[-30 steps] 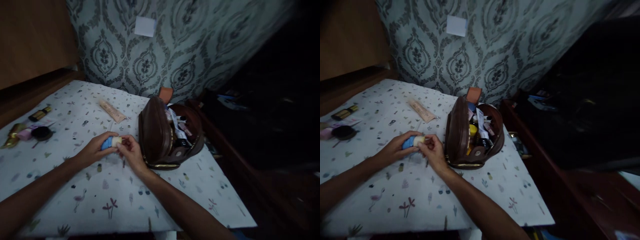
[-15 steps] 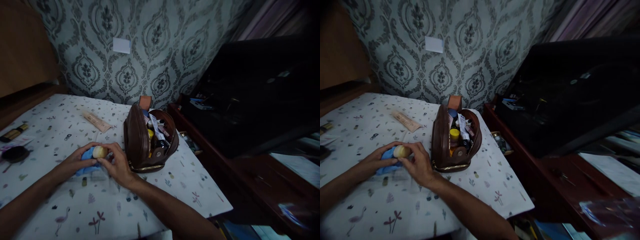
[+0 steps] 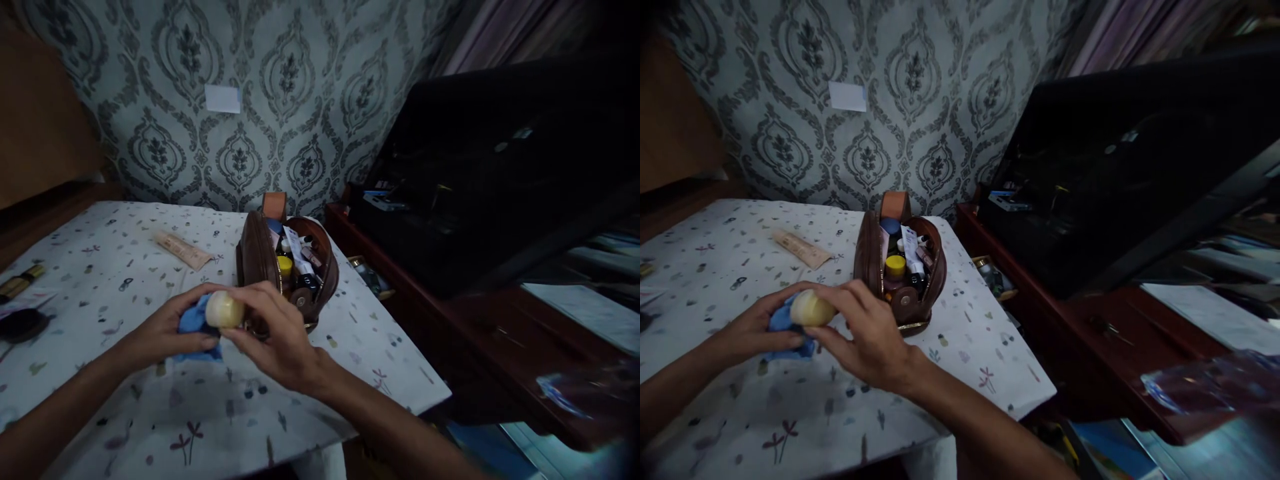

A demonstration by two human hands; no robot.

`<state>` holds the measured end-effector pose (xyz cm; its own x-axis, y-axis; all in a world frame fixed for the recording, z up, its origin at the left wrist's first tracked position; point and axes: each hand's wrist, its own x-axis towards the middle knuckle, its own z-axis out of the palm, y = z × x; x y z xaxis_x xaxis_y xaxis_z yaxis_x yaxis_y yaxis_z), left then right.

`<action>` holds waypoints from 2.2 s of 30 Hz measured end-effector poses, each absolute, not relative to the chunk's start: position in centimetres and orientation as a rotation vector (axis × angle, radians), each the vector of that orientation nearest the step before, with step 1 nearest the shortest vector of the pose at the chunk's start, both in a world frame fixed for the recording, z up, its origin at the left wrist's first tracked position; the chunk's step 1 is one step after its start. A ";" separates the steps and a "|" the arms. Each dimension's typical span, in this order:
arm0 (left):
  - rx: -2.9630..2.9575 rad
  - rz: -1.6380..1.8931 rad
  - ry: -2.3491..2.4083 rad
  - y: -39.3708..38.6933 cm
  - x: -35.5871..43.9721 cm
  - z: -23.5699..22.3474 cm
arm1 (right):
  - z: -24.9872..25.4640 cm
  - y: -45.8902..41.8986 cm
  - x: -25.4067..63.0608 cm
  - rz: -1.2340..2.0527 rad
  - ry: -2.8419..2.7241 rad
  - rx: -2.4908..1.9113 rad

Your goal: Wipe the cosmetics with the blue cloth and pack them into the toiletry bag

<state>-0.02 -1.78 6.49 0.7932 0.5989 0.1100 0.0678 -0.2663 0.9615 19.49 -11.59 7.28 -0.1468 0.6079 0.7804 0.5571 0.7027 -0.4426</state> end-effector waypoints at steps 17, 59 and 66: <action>3.293 0.727 0.484 -3.8 4.8 5.9 | 10.1 -11.2 29.1 -0.159 -1.786 -1.417; 3.341 1.145 0.376 -2.8 5.4 2.8 | 14.2 -8.1 30.2 0.217 -2.280 -1.748; 3.373 1.150 0.386 -2.9 5.6 3.1 | 14.5 -6.9 30.1 0.201 -2.468 -1.775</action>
